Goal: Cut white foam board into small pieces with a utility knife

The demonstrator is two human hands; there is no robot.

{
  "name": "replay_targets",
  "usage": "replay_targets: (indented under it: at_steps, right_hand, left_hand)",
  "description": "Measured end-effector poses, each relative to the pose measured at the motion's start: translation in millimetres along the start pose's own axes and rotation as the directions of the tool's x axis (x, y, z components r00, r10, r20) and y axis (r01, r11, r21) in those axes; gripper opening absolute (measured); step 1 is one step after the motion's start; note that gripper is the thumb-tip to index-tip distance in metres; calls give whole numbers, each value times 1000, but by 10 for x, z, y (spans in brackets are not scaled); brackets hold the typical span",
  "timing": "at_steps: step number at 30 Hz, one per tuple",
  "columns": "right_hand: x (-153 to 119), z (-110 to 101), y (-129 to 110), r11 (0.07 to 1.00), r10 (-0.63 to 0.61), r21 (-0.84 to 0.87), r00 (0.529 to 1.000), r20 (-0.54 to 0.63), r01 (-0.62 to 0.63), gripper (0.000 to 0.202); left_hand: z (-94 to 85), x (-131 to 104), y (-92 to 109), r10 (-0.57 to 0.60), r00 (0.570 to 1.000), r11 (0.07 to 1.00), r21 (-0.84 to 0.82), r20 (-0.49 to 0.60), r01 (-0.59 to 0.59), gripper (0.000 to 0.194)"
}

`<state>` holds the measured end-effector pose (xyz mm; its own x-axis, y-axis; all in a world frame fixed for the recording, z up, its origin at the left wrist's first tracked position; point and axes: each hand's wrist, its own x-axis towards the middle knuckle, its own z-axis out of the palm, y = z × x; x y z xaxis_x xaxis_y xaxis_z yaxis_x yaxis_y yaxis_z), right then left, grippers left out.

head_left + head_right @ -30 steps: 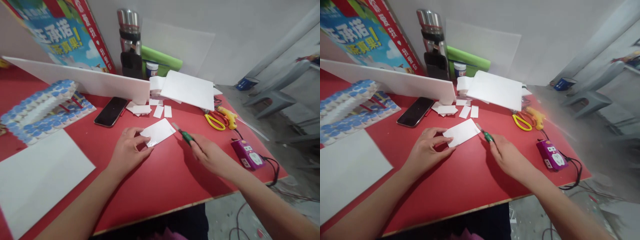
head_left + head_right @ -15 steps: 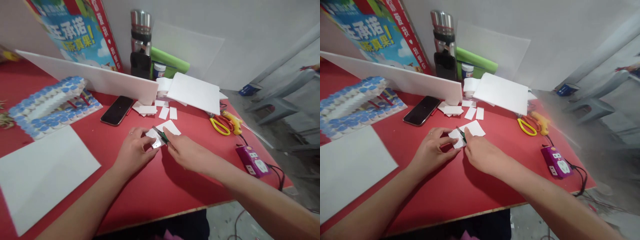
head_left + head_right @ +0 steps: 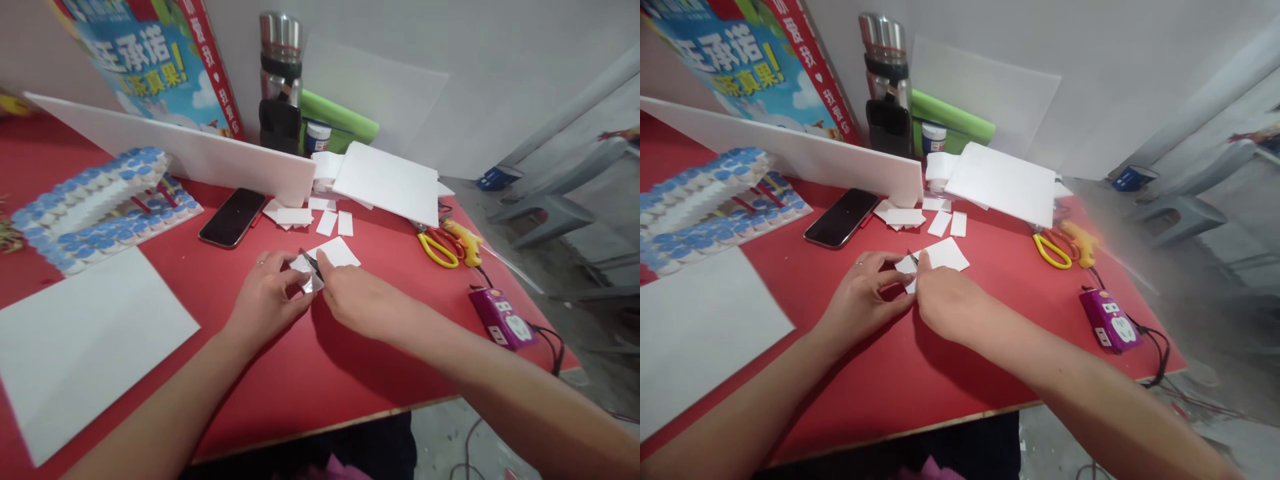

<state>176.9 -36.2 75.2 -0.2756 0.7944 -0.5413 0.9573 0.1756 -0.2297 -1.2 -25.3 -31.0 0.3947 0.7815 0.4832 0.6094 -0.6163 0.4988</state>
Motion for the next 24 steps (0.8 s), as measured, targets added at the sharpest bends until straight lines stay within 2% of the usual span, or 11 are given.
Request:
replay_targets:
  at_steps: [5, 11, 17, 24]
  right_hand:
    - [-7, -85, -16, 999, -51, -10, 999, 7, 51, 69]
    - [-125, -180, -26, 998, 18, 51, 997, 76, -22, 45]
    - [-254, -154, 30, 1000, 5, 15, 997, 79, -6, 54]
    - [-409, 6, 122, 997, -53, -45, 998, 16, 54, 54]
  left_hand:
    - [-10, -2, -4, -14, 1000, 1000, 8, 20, 14, 14]
    - [-11, -2, -45, 3, 999, 1000, -2, 43, -3, 14]
    - [1, -3, -57, -8, 999, 1000, 10, 52, 7, 18]
    - [0, -2, -50, -13, 999, 1000, 5, 45, 13, 22]
